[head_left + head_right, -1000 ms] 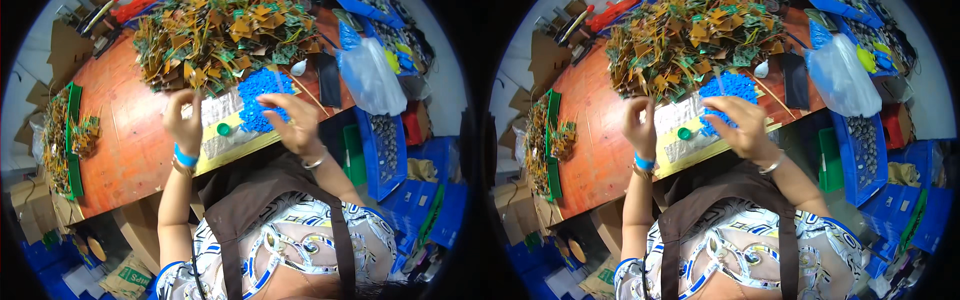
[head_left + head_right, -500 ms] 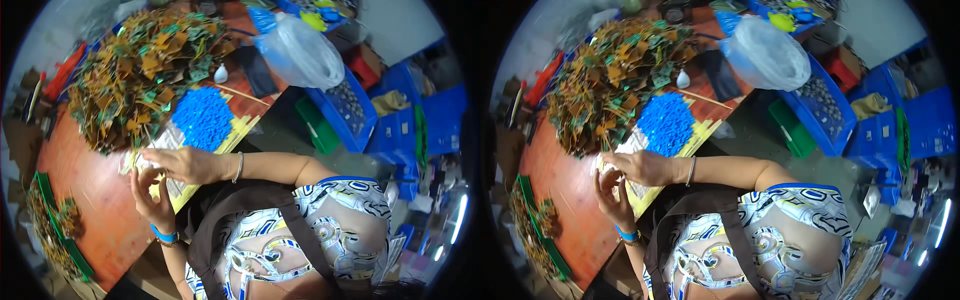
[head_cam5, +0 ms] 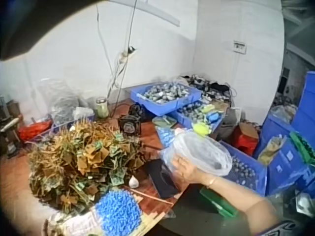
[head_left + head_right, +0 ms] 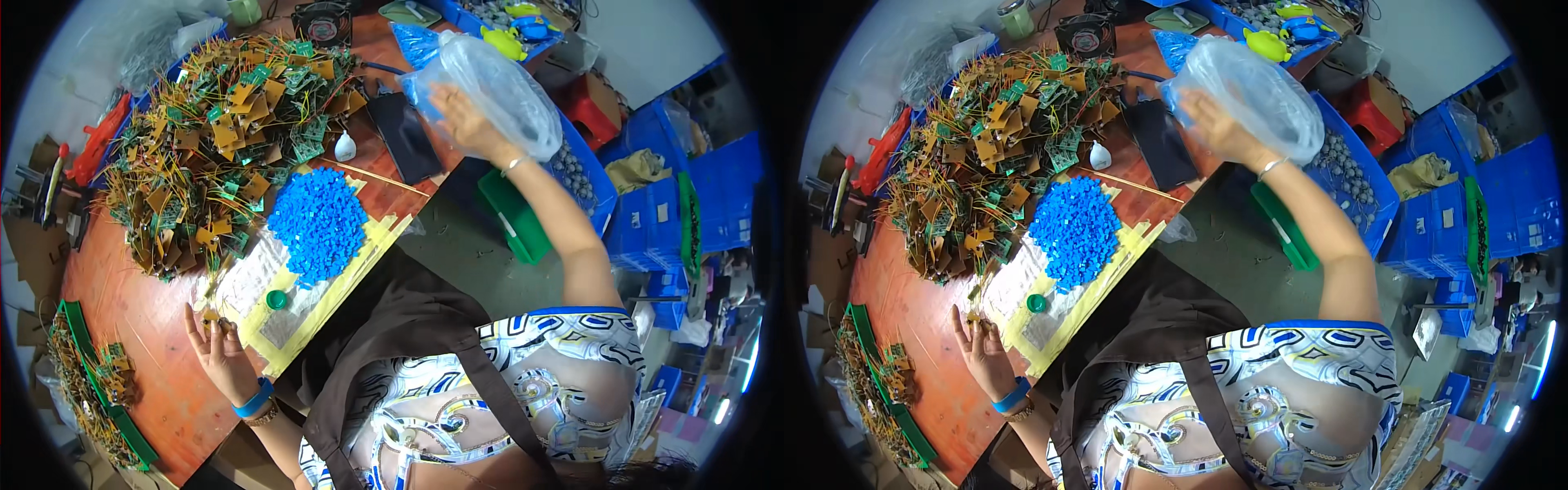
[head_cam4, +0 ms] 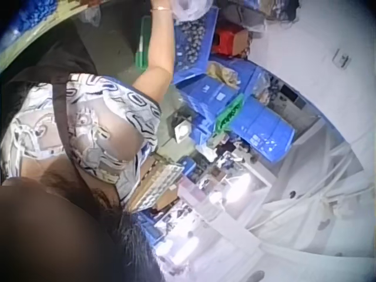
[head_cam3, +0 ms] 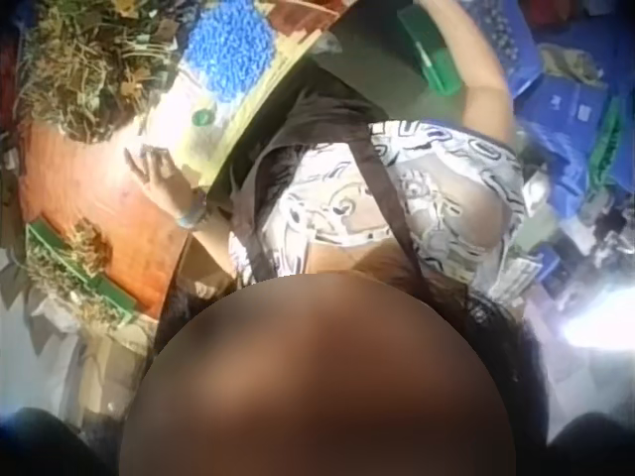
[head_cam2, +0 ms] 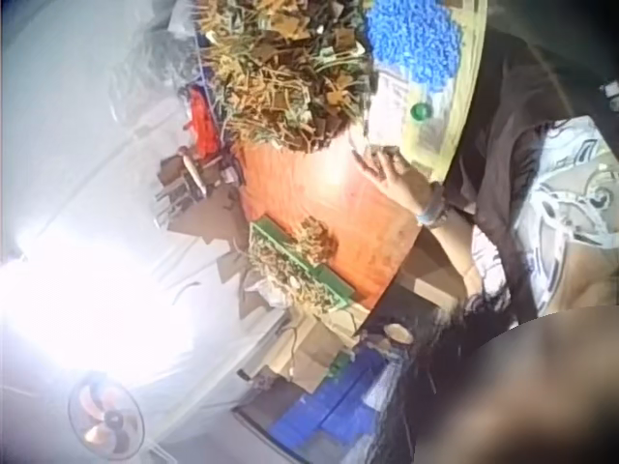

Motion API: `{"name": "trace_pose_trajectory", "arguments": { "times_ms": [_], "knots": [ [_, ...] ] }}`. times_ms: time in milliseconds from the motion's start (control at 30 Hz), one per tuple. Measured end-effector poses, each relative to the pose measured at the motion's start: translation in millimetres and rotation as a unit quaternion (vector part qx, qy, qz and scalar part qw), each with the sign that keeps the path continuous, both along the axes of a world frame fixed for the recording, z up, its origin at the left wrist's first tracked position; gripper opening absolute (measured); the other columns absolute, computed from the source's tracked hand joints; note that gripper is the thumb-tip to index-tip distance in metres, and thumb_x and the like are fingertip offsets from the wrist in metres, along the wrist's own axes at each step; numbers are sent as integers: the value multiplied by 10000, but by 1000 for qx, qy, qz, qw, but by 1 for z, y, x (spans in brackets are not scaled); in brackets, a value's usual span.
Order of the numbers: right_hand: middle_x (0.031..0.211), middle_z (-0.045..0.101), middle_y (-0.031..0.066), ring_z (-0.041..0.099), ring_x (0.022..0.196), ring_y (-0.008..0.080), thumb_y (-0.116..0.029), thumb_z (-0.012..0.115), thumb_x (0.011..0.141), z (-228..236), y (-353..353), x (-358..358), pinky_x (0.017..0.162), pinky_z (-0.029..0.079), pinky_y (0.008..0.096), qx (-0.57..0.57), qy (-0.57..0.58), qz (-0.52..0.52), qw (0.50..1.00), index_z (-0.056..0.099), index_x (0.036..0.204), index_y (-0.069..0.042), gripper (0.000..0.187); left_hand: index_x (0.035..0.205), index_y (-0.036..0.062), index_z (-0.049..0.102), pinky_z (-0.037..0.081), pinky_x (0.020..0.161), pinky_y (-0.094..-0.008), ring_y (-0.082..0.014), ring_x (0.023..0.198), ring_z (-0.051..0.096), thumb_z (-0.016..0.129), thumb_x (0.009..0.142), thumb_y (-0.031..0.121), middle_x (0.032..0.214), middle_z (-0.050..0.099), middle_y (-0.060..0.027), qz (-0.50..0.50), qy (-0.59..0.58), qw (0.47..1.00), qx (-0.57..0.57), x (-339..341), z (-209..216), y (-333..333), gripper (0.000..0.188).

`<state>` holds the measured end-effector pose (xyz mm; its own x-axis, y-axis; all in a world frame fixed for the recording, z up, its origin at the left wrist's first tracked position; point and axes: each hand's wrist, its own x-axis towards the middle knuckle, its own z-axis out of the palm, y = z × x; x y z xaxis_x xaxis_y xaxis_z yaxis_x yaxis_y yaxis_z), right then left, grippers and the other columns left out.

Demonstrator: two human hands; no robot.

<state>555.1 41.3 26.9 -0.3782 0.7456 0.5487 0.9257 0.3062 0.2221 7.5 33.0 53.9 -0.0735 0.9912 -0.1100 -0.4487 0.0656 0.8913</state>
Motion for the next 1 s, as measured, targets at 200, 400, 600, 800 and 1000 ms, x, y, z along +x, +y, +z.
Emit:
{"name": "trace_pose_trajectory", "arguments": {
  "times_ms": [200,400,600,800,1000],
  "knots": [
    [1489,422,141,425,1357,318,-100,657,883,-3,100,75,1126,364,406,-9,45,69,997,437,1422,-46,585,1311,-10,542,561,818,-276,-153,940,645,571,961,25,1153,625,-82,33,41,998,-34,1,-19,-11,352],
    [1388,522,139,511,1279,273,-150,624,934,2,137,93,1071,412,370,-127,115,54,984,505,1355,-39,451,1215,-71,610,568,788,-269,-157,923,672,579,973,66,1083,676,-120,103,127,986,1,12,-16,1,280],
    [1043,685,122,650,963,177,-303,439,1032,111,74,-46,862,500,300,-279,400,62,871,648,1170,2,395,1122,-81,665,562,683,-248,-123,780,661,580,978,68,918,694,-93,147,245,954,86,10,-14,0,224],
    [922,637,83,596,760,136,-403,283,1056,72,-11,-215,718,480,263,-376,550,231,709,665,1127,14,569,1105,-68,679,534,696,-238,-99,783,638,603,956,26,912,699,-83,181,268,938,129,20,-33,-4,192],
    [822,641,103,584,650,143,-245,464,1037,-5,-37,-316,613,481,260,-334,536,253,733,664,976,37,351,1270,-47,575,575,745,-289,-127,826,641,602,938,-7,946,644,-58,124,154,979,55,17,-36,-24,335]
  ]
}}
